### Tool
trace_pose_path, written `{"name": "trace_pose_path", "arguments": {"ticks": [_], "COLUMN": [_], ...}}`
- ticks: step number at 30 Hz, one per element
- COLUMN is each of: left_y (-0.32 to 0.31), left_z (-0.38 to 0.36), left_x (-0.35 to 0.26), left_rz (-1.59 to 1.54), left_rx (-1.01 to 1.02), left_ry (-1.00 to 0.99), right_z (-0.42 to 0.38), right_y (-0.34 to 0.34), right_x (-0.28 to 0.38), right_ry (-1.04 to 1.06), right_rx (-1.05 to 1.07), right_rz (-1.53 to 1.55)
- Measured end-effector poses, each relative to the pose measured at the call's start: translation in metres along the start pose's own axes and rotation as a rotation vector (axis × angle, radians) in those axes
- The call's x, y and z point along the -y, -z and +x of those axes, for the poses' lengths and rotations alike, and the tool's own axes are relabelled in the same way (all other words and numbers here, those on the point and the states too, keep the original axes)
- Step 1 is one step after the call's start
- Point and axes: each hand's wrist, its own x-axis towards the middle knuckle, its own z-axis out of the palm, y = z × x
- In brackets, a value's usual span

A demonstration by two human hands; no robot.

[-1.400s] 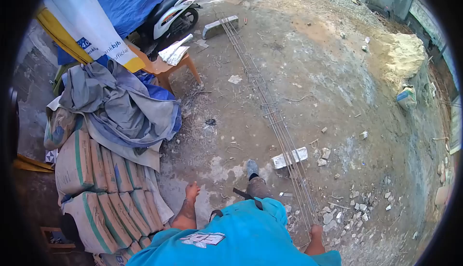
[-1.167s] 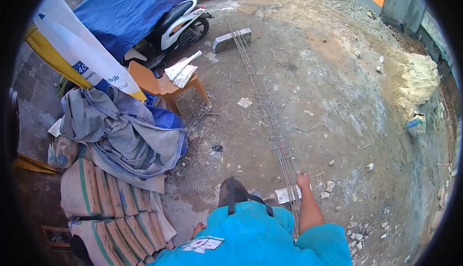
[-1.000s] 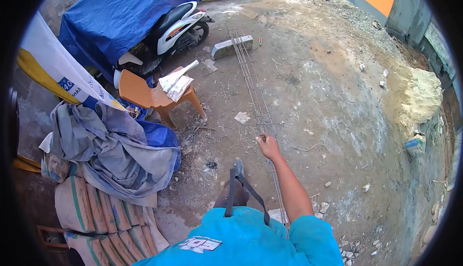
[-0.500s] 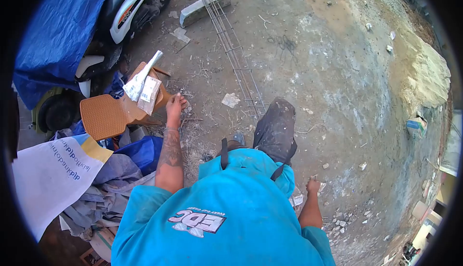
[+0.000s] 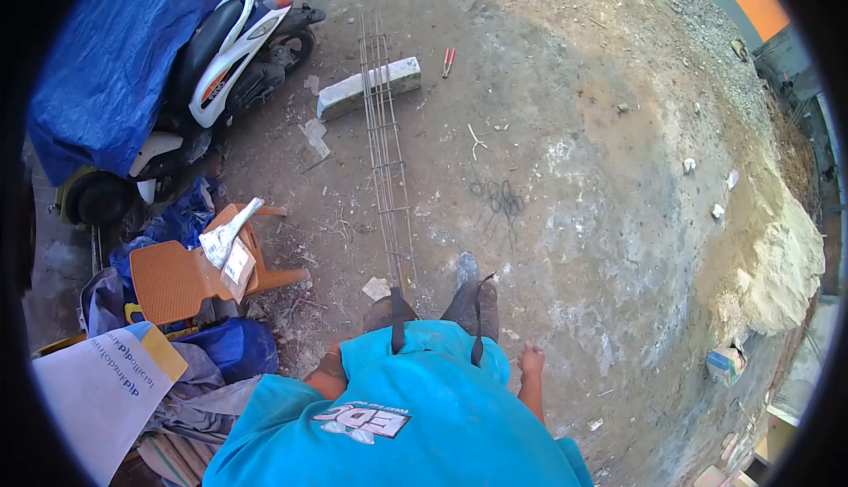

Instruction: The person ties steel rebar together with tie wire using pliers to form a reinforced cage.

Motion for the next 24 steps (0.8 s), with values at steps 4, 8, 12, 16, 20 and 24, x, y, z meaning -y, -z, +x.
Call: {"name": "trace_pose_path", "arguments": {"ticks": [4,8,12,16,20,24], "left_y": [-0.053,-0.069,-0.066,-0.07,-0.072,-0.079], "left_z": [0.012,-0.045,-0.038,-0.007,0.064,0.057], "left_x": [-0.071,-0.254,-0.347,-0.393,-0.406,-0.459], "left_rz": [-0.141,-0.408,-0.5,-0.524,-0.586,-0.282], "left_rx": [0.09,-0.176,-0.262,-0.296,-0.262,-0.2], "left_ry": [-0.222,-0.271,-0.281,-0.258,-0.1,0.074], "right_z": [-0.063,-0.082,-0.021,0.073,0.1,0.102], "right_y": [0.085,0.095,0.038,-0.006,-0.026,-0.056], "right_x": [0.303,0.411,0.407,0.324,0.359,0.486], "right_ry": [0.867,0.983,0.71,0.289,0.133,0.239], "right_rx": [0.025,-0.068,0.02,0.258,0.303,0.25], "right_rz": [0.612,0.63,0.166,-0.471,-0.664,-0.476]}}
